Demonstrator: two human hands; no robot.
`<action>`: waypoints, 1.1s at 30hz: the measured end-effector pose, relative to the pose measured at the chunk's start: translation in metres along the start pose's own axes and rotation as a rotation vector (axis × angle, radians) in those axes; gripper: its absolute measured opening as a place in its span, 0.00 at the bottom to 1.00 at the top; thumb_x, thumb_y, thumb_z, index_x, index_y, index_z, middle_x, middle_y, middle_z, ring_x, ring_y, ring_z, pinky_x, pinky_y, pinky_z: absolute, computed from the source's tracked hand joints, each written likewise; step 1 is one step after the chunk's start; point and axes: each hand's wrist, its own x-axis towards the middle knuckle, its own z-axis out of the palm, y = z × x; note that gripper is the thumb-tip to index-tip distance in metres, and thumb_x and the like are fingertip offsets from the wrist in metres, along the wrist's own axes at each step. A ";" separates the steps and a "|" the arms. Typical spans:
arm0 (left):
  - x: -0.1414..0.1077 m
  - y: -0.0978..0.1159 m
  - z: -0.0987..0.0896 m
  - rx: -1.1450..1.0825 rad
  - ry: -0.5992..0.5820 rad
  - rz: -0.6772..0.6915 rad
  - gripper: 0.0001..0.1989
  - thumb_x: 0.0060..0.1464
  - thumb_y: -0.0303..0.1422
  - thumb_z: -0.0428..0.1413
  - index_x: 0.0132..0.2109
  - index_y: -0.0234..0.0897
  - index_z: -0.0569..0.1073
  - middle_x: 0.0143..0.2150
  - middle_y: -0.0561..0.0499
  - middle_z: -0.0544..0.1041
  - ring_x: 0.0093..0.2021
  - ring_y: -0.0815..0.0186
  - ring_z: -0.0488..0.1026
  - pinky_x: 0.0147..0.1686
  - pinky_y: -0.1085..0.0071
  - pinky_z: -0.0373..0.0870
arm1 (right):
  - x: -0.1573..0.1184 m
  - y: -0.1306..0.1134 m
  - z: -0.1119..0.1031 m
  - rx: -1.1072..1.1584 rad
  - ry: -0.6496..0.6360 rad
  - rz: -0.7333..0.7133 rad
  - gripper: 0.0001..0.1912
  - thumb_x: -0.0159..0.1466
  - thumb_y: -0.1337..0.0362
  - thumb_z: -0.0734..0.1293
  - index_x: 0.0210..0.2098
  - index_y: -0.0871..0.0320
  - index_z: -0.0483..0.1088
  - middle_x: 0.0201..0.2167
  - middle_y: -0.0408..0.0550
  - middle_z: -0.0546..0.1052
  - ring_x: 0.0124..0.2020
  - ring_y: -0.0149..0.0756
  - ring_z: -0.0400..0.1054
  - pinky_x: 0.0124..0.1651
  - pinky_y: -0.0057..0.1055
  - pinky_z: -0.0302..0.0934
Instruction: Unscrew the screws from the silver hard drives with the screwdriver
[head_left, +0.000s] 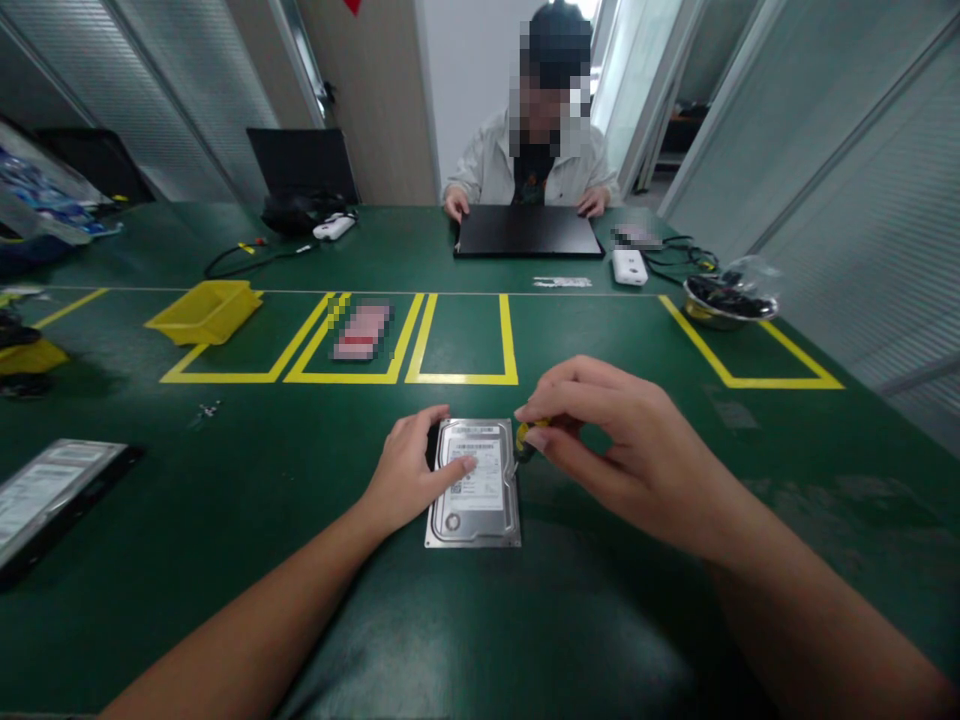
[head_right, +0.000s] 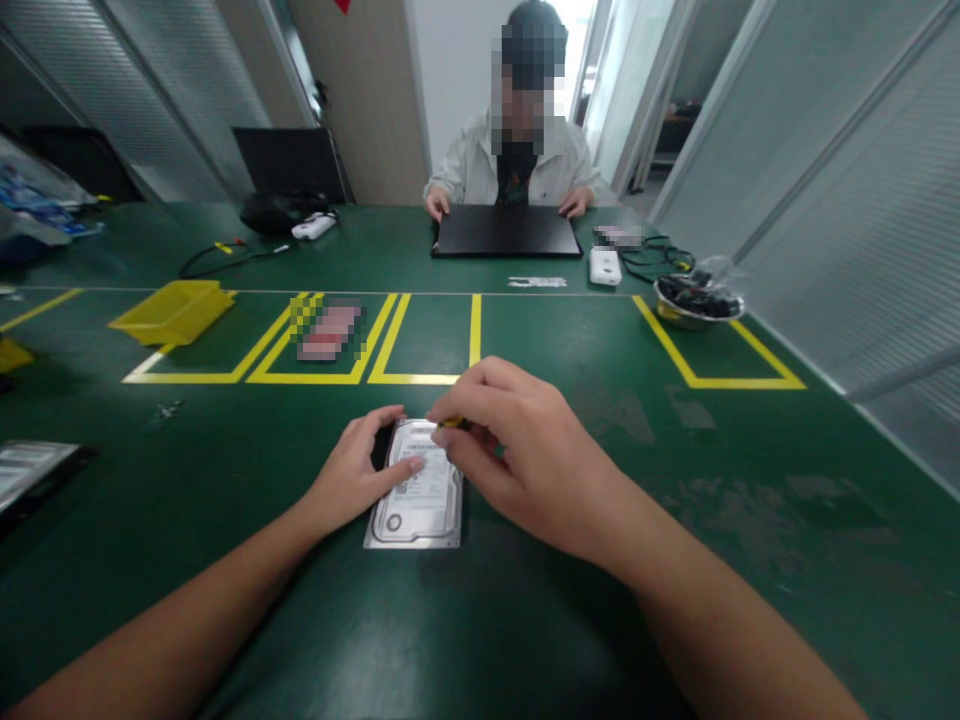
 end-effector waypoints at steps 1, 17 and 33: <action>0.000 0.000 0.000 0.001 -0.001 -0.002 0.35 0.53 0.51 0.58 0.61 0.38 0.63 0.59 0.41 0.70 0.59 0.49 0.65 0.58 0.51 0.64 | 0.000 0.000 0.000 -0.007 0.005 0.004 0.05 0.66 0.69 0.64 0.40 0.57 0.73 0.39 0.48 0.72 0.38 0.33 0.66 0.38 0.29 0.61; -0.001 0.000 0.000 0.001 -0.005 -0.009 0.35 0.53 0.51 0.58 0.61 0.38 0.63 0.59 0.42 0.70 0.59 0.50 0.64 0.57 0.52 0.64 | 0.000 0.000 0.001 -0.038 0.026 0.004 0.06 0.66 0.70 0.65 0.41 0.58 0.73 0.39 0.47 0.72 0.39 0.32 0.66 0.39 0.29 0.59; -0.001 -0.001 0.000 0.014 0.003 0.001 0.35 0.52 0.51 0.59 0.61 0.37 0.63 0.59 0.41 0.70 0.59 0.50 0.65 0.57 0.52 0.65 | 0.001 -0.001 0.000 -0.066 0.032 -0.028 0.07 0.66 0.71 0.65 0.42 0.59 0.73 0.40 0.45 0.75 0.41 0.31 0.68 0.43 0.27 0.61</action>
